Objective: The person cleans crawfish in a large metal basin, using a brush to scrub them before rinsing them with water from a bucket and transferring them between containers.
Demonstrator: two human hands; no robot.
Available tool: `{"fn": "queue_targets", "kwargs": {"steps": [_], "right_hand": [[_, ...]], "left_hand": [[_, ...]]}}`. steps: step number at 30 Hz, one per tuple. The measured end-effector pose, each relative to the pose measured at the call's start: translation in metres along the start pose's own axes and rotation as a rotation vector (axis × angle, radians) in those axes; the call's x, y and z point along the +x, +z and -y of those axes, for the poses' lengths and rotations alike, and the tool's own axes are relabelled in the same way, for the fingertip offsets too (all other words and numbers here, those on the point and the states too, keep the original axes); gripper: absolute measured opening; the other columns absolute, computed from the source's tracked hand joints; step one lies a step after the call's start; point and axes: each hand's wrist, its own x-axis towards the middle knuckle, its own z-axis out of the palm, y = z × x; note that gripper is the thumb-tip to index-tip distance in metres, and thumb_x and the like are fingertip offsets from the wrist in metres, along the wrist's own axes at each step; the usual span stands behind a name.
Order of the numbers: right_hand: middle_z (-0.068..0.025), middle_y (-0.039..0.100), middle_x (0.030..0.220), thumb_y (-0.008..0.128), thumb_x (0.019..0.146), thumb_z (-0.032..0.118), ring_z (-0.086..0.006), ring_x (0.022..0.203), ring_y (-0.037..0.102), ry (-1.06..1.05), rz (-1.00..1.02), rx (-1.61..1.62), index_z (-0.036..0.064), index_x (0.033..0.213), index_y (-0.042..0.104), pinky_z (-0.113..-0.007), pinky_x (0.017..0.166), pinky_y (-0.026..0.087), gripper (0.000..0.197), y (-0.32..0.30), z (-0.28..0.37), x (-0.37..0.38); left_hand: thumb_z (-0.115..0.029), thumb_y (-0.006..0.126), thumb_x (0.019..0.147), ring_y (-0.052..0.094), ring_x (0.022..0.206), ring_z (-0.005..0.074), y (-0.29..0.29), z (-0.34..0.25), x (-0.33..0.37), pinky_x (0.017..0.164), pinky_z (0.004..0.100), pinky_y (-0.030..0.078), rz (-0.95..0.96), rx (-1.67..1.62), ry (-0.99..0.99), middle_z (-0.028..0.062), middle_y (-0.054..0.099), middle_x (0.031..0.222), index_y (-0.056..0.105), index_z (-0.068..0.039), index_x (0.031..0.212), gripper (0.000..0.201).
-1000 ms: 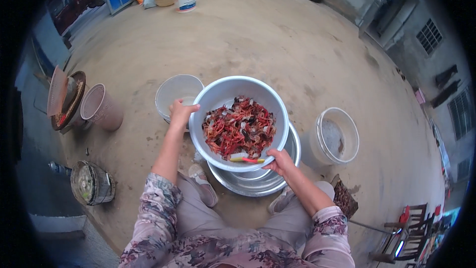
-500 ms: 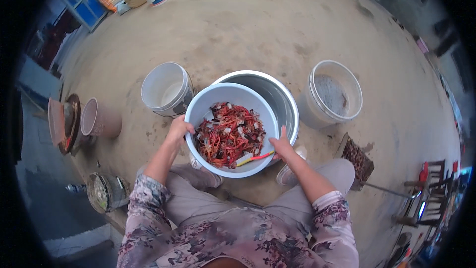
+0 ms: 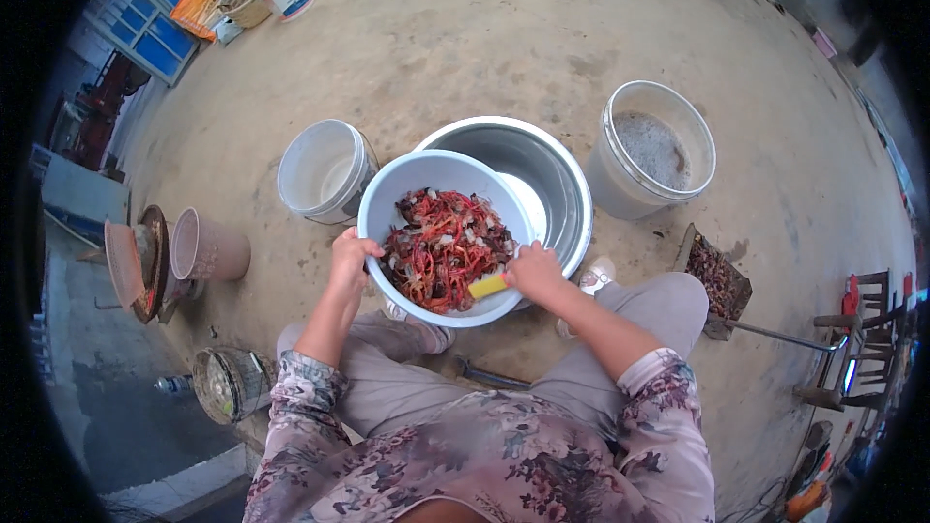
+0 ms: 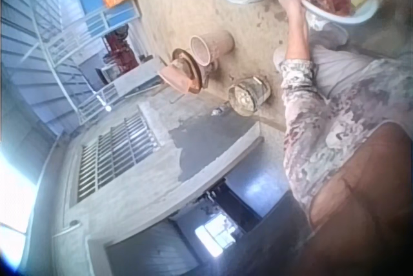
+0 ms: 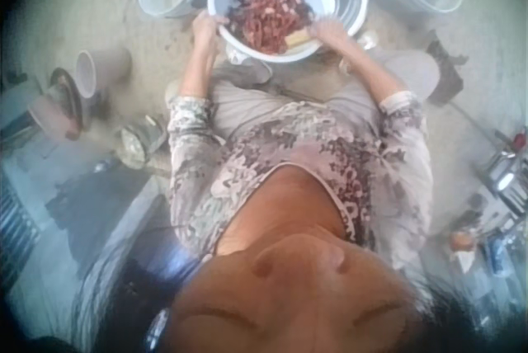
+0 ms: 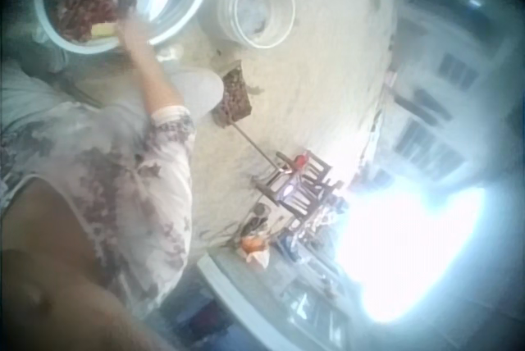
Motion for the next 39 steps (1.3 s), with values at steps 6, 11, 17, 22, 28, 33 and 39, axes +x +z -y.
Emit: {"fn": "queue_targets", "kwargs": {"steps": [6,11,17,22,28,33,39], "right_hand": [[-0.0097,0.052,0.059,0.045,0.081,0.028,-0.0207,0.054,0.051,0.256,-0.035,0.667,0.0034,0.07,0.053,-0.033,0.053,0.042,0.028,-0.021,-0.045,-0.015],[-0.0045,0.046,0.051,0.038,0.086,0.027,-0.0139,0.039,0.043,0.509,-0.016,1.169,0.0034,0.068,0.048,-0.028,0.037,0.035,0.031,0.024,-0.07,-0.021],[-0.0011,0.044,0.052,0.065,0.07,0.024,-0.0095,0.036,0.038,0.648,0.105,1.109,0.0042,0.077,0.049,-0.024,0.032,0.033,0.026,0.059,-0.059,-0.025],[-0.0012,0.047,0.054,0.06,0.073,0.022,-0.0085,0.036,0.039,0.68,0.178,1.276,0.0054,0.076,0.049,-0.023,0.031,0.031,0.02,0.068,-0.045,-0.015],[-0.0111,0.057,0.06,0.046,0.079,0.034,-0.0236,0.058,0.057,0.122,-0.022,0.337,0.0019,0.072,0.057,-0.035,0.054,0.041,0.035,0.123,-0.067,-0.012],[-0.0144,0.06,0.071,0.05,0.076,0.024,-0.0268,0.051,0.055,0.472,0.308,0.804,0.0006,0.083,0.058,-0.035,0.053,0.045,0.025,0.115,-0.051,0.017],[-0.0158,0.06,0.085,0.056,0.07,0.017,-0.0273,0.07,0.058,0.461,0.119,0.851,0.0016,0.103,0.056,-0.033,0.068,0.046,0.036,0.134,-0.047,0.016]], "left_hand": [[0.011,0.05,0.052,0.046,0.042,0.0135,0.005,-0.014,-0.004,0.04,0.0249,0.039,-0.071,0.037,0.122,0.0055,0.049,0.054,0.046,-0.002,0.066,0.019],[0.012,0.05,0.052,0.046,0.042,0.015,0.002,-0.021,-0.008,0.039,0.0257,0.04,-0.142,0.004,0.177,0.0061,0.048,0.054,0.046,-0.001,0.066,0.02],[0.013,0.049,0.053,0.047,0.041,0.017,0.007,-0.032,-0.01,0.038,0.0278,0.041,-0.195,-0.099,0.206,0.0074,0.048,0.055,0.044,-0.001,0.067,0.021],[0.012,0.051,0.052,0.048,0.046,0.0174,-0.006,-0.038,-0.006,0.043,0.0282,0.042,-0.213,-0.086,0.19,0.0069,0.049,0.058,0.044,-0.001,0.07,0.023],[0.013,0.051,0.053,0.046,0.041,0.0162,0.005,-0.036,0.001,0.039,0.0266,0.04,-0.216,-0.121,0.217,0.0075,0.049,0.055,0.044,-0.002,0.066,0.021],[0.012,0.052,0.053,0.047,0.042,0.0149,-0.007,-0.031,0.008,0.041,0.0257,0.041,-0.197,-0.08,0.195,0.0067,0.05,0.055,0.045,-0.002,0.067,0.02],[0.012,0.052,0.053,0.048,0.044,0.0152,0.006,-0.031,0.007,0.042,0.0255,0.041,-0.193,-0.143,0.205,0.0069,0.05,0.057,0.047,-0.001,0.069,0.02]]}}
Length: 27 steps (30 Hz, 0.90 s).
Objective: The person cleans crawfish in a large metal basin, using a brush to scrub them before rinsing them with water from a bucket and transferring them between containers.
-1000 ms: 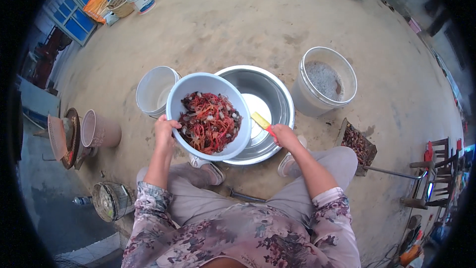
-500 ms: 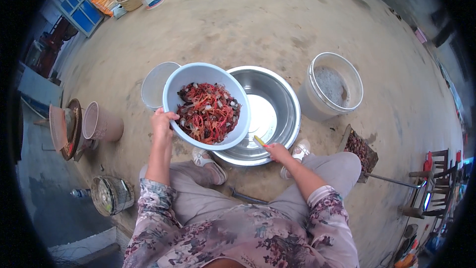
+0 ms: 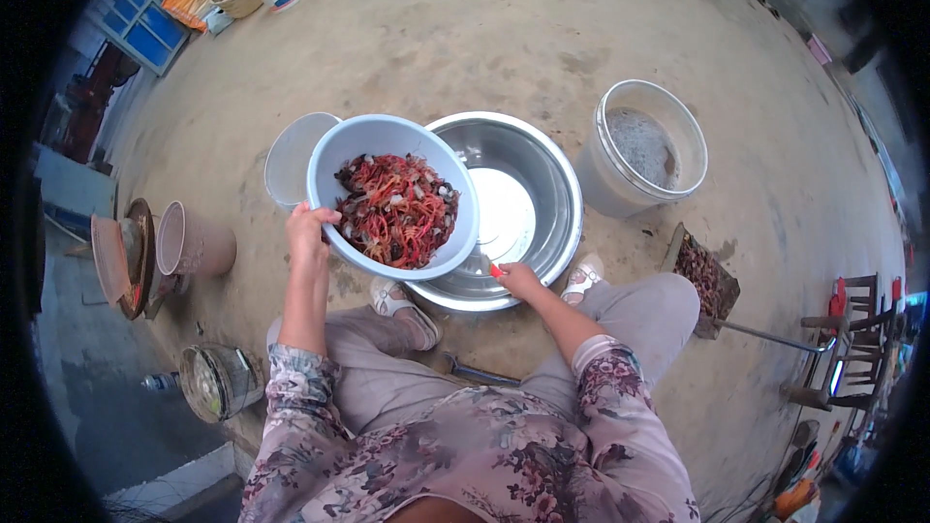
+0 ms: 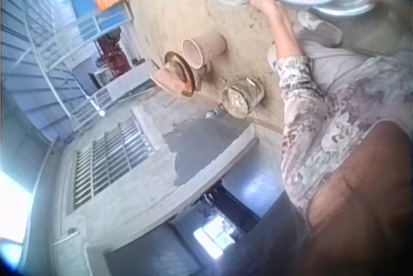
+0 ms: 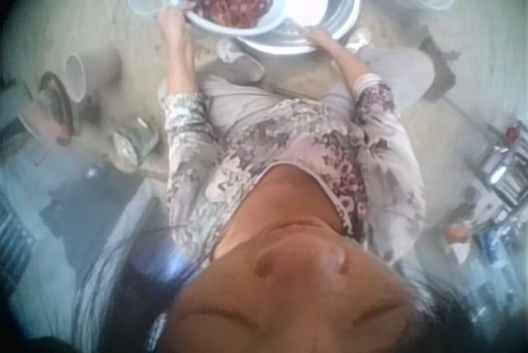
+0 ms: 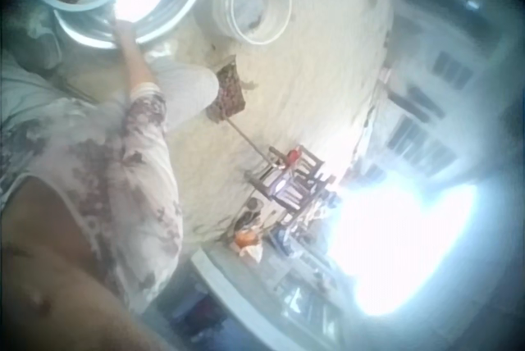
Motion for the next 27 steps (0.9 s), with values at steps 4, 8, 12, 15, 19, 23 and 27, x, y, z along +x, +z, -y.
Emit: {"fn": "queue_targets", "kwargs": {"steps": [4,8,12,15,19,23,27], "right_hand": [[-0.0169,0.058,0.096,0.056,0.071,0.016,-0.029,0.091,0.055,-0.074,-0.068,-0.21,0.0033,0.102,0.057,-0.034,0.079,0.043,0.034,0.004,-0.007,0.002],[-0.0177,0.056,0.096,0.056,0.072,0.015,-0.0318,0.091,0.053,-0.063,-0.246,-0.24,0.0046,0.106,0.054,-0.037,0.08,0.041,0.036,-0.001,0.01,-0.006],[-0.0195,0.042,0.111,0.063,0.064,0.014,-0.0326,0.103,0.04,-0.566,-0.586,-0.144,0.008,0.115,0.044,-0.038,0.087,0.035,0.055,-0.013,0.096,-0.028],[-0.016,0.031,0.123,0.071,0.055,0.021,-0.0354,0.109,0.032,-0.799,-0.391,-0.251,0.0201,0.124,0.034,-0.043,0.092,0.03,0.079,-0.002,0.178,-0.049],[-0.0144,0.011,0.136,0.07,0.055,0.018,-0.0415,0.123,0.012,-0.73,-0.229,-0.608,0.034,0.128,0.023,-0.065,0.088,0.015,0.088,0.022,0.217,-0.046],[-0.0108,0.01,0.138,0.067,0.056,0.011,-0.0422,0.124,0.01,-0.685,-0.29,-0.746,0.0347,0.123,0.033,-0.066,0.088,0.012,0.078,0.026,0.209,-0.024],[-0.0083,0.021,0.134,0.063,0.061,0.011,-0.0394,0.118,0.024,-0.635,-0.473,-0.778,0.0301,0.11,0.048,-0.056,0.081,0.028,0.055,0.017,0.182,0.004]], "left_hand": [[0.012,0.052,0.053,0.048,0.044,0.0157,0.003,-0.001,0.001,0.041,0.0261,0.04,-0.009,0.026,-0.001,0.0069,0.05,0.056,0.047,-0.001,0.069,0.021],[0.013,0.053,0.051,0.046,0.042,0.0154,0.0,0.0,0.002,0.04,0.0262,0.038,-0.016,0.044,-0.025,0.0057,0.049,0.055,0.046,-0.001,0.068,0.023],[0.014,0.055,0.049,0.046,0.043,0.0146,0.004,-0.004,0.0,0.041,0.0255,0.039,0.002,0.055,0.004,0.0045,0.048,0.055,0.046,-0.002,0.068,0.026],[0.013,0.052,0.053,0.051,0.048,0.0188,-0.002,0.0,-0.002,0.047,0.03,0.046,0.075,0.148,0.003,0.0086,0.052,0.06,0.044,-0.002,0.069,0.023],[0.013,0.054,0.052,0.049,0.046,0.0152,0.002,-0.005,-0.01,0.044,0.0261,0.042,0.089,0.056,-0.056,0.0061,0.051,0.058,0.046,-0.002,0.067,0.023],[0.012,0.054,0.052,0.049,0.044,0.0158,-0.004,-0.013,-0.021,0.043,0.0265,0.041,0.114,0.129,-0.072,0.0062,0.051,0.057,0.045,-0.004,0.065,0.023],[0.012,0.054,0.052,0.051,0.046,0.0159,-0.005,-0.008,-0.023,0.043,0.026,0.042,0.126,0.113,-0.082,0.0077,0.052,0.057,0.045,-0.003,0.067,0.023]]}}
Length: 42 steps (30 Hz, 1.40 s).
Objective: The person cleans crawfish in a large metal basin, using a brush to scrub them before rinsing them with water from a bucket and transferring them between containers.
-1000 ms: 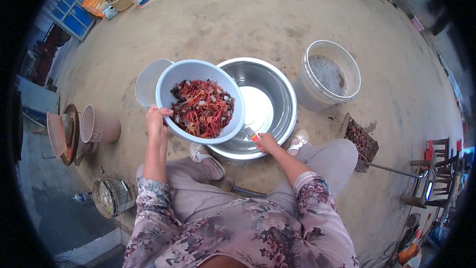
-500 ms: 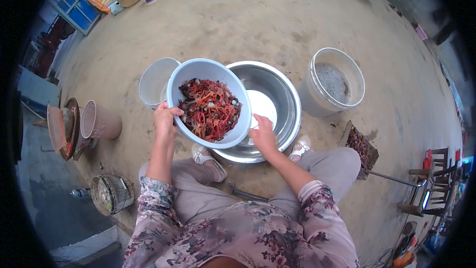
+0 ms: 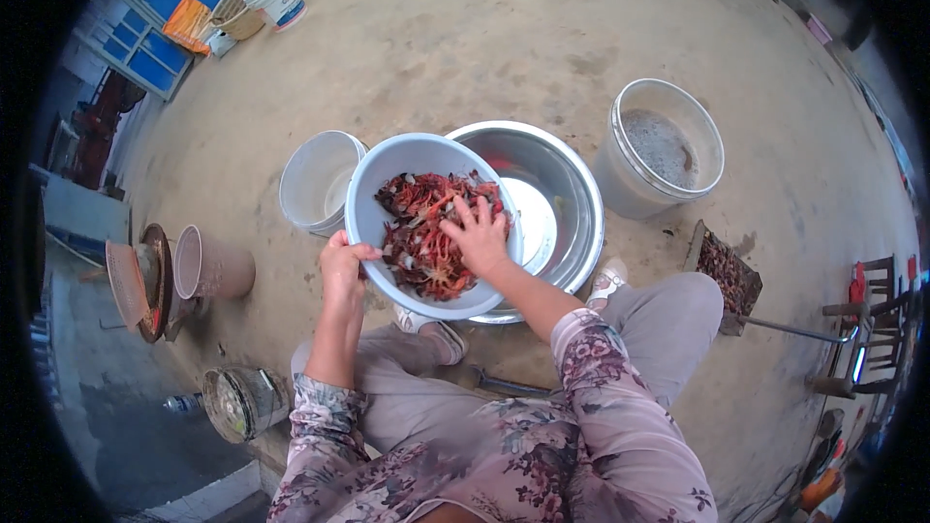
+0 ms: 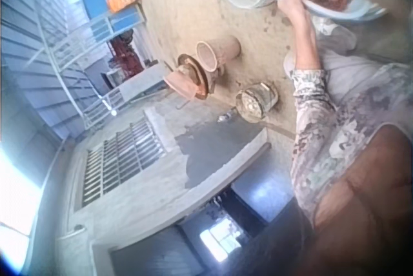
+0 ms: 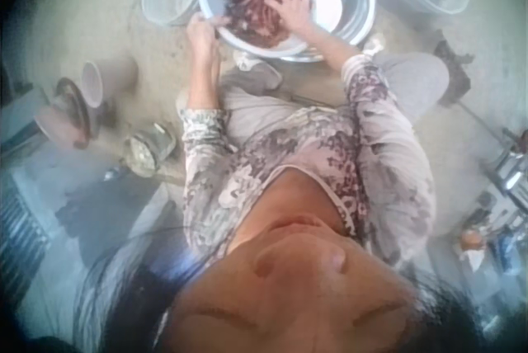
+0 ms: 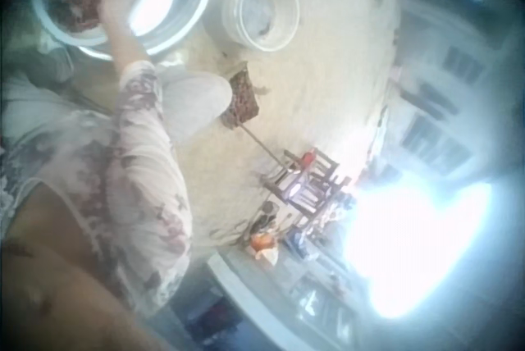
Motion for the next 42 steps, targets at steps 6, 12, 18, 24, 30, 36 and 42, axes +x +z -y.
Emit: {"fn": "queue_targets", "kwargs": {"steps": [6,12,18,24,30,36,42], "right_hand": [[-0.0055,0.04,0.115,0.066,0.051,0.009,-0.0291,0.098,0.04,0.179,-0.164,-0.047,0.0228,0.091,0.053,-0.044,0.069,0.037,0.044,0.0,-0.044,0.025],[-0.0162,0.021,0.132,0.064,0.063,0.014,-0.0438,0.11,0.031,0.45,0.186,0.22,0.028,0.123,0.034,-0.056,0.08,0.037,0.069,-0.017,-0.085,0.02],[-0.0178,0.017,0.134,0.066,0.06,0.02,-0.0393,0.122,0.017,-0.142,0.198,0.214,0.0249,0.125,0.032,-0.062,0.089,0.02,0.073,-0.03,0.023,0.017],[-0.0137,0.015,0.137,0.054,0.071,0.016,-0.0395,0.125,0.009,-0.19,0.192,0.066,0.022,0.126,0.032,-0.066,0.091,0.006,0.06,0.004,0.067,0.016],[-0.012,0.01,0.138,0.049,0.076,0.017,-0.0465,0.123,0.007,-0.082,0.133,-0.094,0.0216,0.106,0.046,-0.07,0.086,0.01,0.031,0.005,0.032,0.023],[-0.0115,0.032,0.126,0.051,0.071,0.016,-0.0372,0.105,0.036,-0.152,-0.186,-0.104,0.0199,0.086,0.051,-0.048,0.069,0.033,0.016,0.01,-0.004,0.035],[-0.0105,0.037,0.116,0.058,0.064,0.011,-0.0322,0.095,0.04,0.059,-0.113,-0.101,0.02,0.092,0.049,-0.045,0.069,0.037,0.031,-0.014,-0.024,0.038]], "left_hand": [[0.013,0.053,0.054,0.052,0.047,0.0166,0.003,-0.001,0.004,0.044,0.0275,0.045,-0.02,0.028,0.001,0.0096,0.053,0.058,0.044,-0.002,0.067,0.022],[0.014,0.054,0.053,0.051,0.048,0.0152,-0.004,0.001,0.012,0.046,0.0258,0.044,-0.103,0.103,0.044,0.0067,0.052,0.059,0.044,-0.002,0.067,0.024],[0.013,0.055,0.053,0.05,0.048,0.0142,0.002,-0.002,0.009,0.045,0.0258,0.043,-0.055,0.039,0.029,0.0055,0.051,0.058,0.044,-0.003,0.067,0.024],[0.013,0.056,0.054,0.051,0.046,0.014,-0.004,-0.01,-0.004,0.044,0.0256,0.043,-0.01,0.085,-0.01,0.0058,0.052,0.058,0.045,-0.003,0.067,0.023],[0.012,0.057,0.053,0.05,0.048,0.0136,-0.009,-0.006,-0.005,0.047,0.0254,0.044,0.03,0.004,-0.053,0.0057,0.053,0.059,0.045,-0.003,0.066,0.024],[0.01,0.06,0.054,0.05,0.047,0.0127,-0.005,-0.012,-0.007,0.043,0.0245,0.041,0.01,0.056,-0.026,0.0056,0.053,0.059,0.045,-0.004,0.066,0.023],[0.007,0.062,0.055,0.048,0.044,0.0114,-0.008,-0.011,-0.005,0.039,0.023,0.037,0.0,0.076,-0.03,0.0044,0.052,0.057,0.043,-0.007,0.064,0.025]]}}
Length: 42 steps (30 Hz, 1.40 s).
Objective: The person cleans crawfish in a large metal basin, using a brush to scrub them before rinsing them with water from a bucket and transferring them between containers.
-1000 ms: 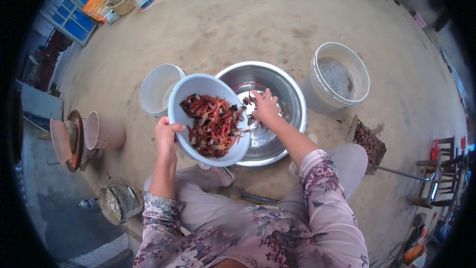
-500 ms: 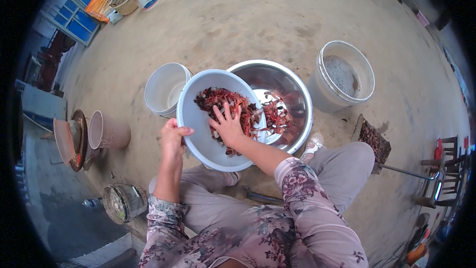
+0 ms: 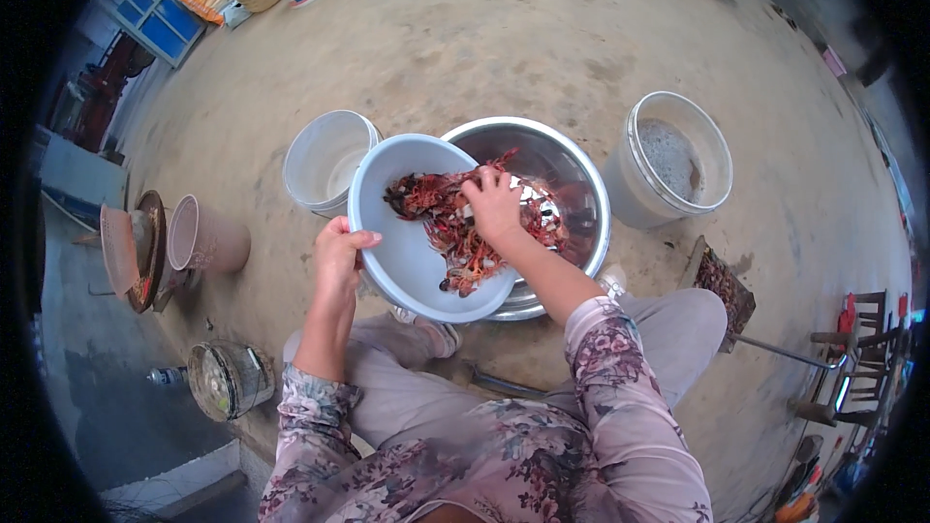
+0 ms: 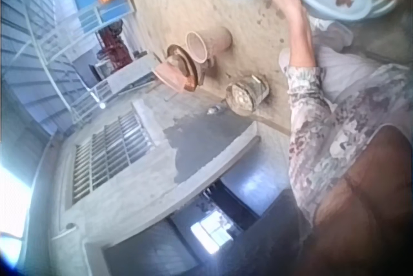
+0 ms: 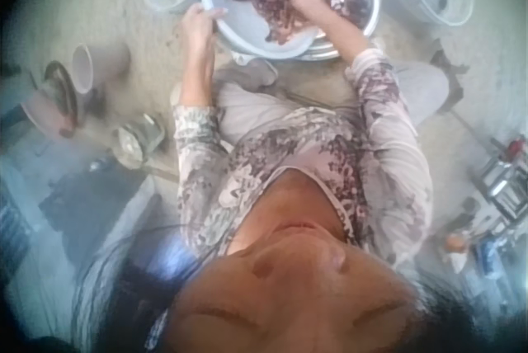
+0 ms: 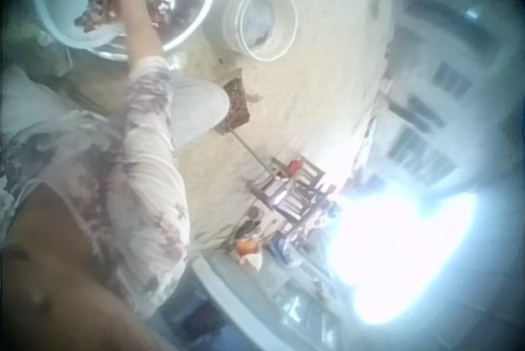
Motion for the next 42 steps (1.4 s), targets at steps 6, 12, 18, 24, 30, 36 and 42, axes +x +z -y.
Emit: {"fn": "queue_targets", "kwargs": {"steps": [6,12,18,24,30,36,42], "right_hand": [[-0.0164,0.023,0.129,0.057,0.067,0.011,-0.0404,0.11,0.032,0.514,0.228,0.127,0.021,0.114,0.041,-0.054,0.082,0.032,0.051,-0.009,-0.026,0.001],[-0.018,0.019,0.134,0.064,0.063,0.027,-0.0449,0.119,0.019,-0.234,0.354,0.211,0.0243,0.117,0.043,-0.067,0.089,0.011,0.058,-0.004,0.039,-0.064],[-0.0193,0.012,0.136,0.059,0.065,0.031,-0.0459,0.123,0.006,-0.179,0.417,-0.025,0.0176,0.097,0.056,-0.069,0.088,0.004,0.035,0.03,0.05,-0.066],[-0.0083,0.026,0.133,0.05,0.074,0.016,-0.0405,0.11,0.032,-0.207,0.2,-0.164,0.0173,0.096,0.053,-0.048,0.074,0.035,0.021,0.033,0.007,-0.048],[-0.0153,0.026,0.127,0.055,0.07,0.012,-0.0368,0.103,0.036,0.253,0.236,-0.021,0.02,0.111,0.044,-0.054,0.076,0.035,0.043,0.016,-0.035,-0.029],[-0.0162,0.018,0.134,0.058,0.067,0.007,-0.037,0.122,0.02,-0.227,0.23,0.093,0.0278,0.126,0.029,-0.06,0.092,0.017,0.069,-0.005,0.04,-0.004],[-0.0122,0.015,0.137,0.04,0.081,0.019,-0.0358,0.124,0.014,-0.42,0.25,0.03,0.032,0.127,0.027,-0.069,0.085,0.013,0.049,0.018,0.061,0.006]], "left_hand": [[0.005,0.064,0.053,0.045,0.041,0.01,-0.003,0.001,0.004,0.035,0.022,0.033,-0.018,0.08,0.029,0.0028,0.051,0.055,0.043,-0.008,0.063,0.026],[0.005,0.064,0.054,0.045,0.041,0.01,-0.003,-0.003,0.001,0.036,0.0221,0.033,-0.005,0.09,0.023,0.0028,0.051,0.055,0.045,-0.007,0.065,0.024],[0.005,0.064,0.056,0.046,0.042,0.0099,0.001,-0.009,-0.008,0.038,0.0231,0.036,0.013,0.049,0.008,0.0031,0.051,0.055,0.045,-0.006,0.065,0.024],[0.002,0.065,0.057,0.045,0.04,0.01,-0.011,-0.005,-0.001,0.035,0.0223,0.034,-0.008,0.085,-0.019,0.0035,0.052,0.056,0.045,-0.007,0.066,0.024],[0.003,0.065,0.058,0.044,0.039,0.0096,-0.01,-0.012,-0.003,0.034,0.0221,0.033,-0.004,0.062,0.011,0.0033,0.051,0.055,0.044,-0.007,0.065,0.024],[0.002,0.066,0.058,0.044,0.039,0.0083,-0.009,-0.01,-0.002,0.034,0.021,0.032,0.062,0.122,-0.018,0.0021,0.051,0.055,0.044,-0.008,0.065,0.025],[0.0,0.067,0.058,0.042,0.039,0.0073,-0.011,-0.004,-0.005,0.034,0.0199,0.031,0.129,0.019,-0.054,0.0017,0.051,0.055,0.046,-0.007,0.066,0.023]]}}
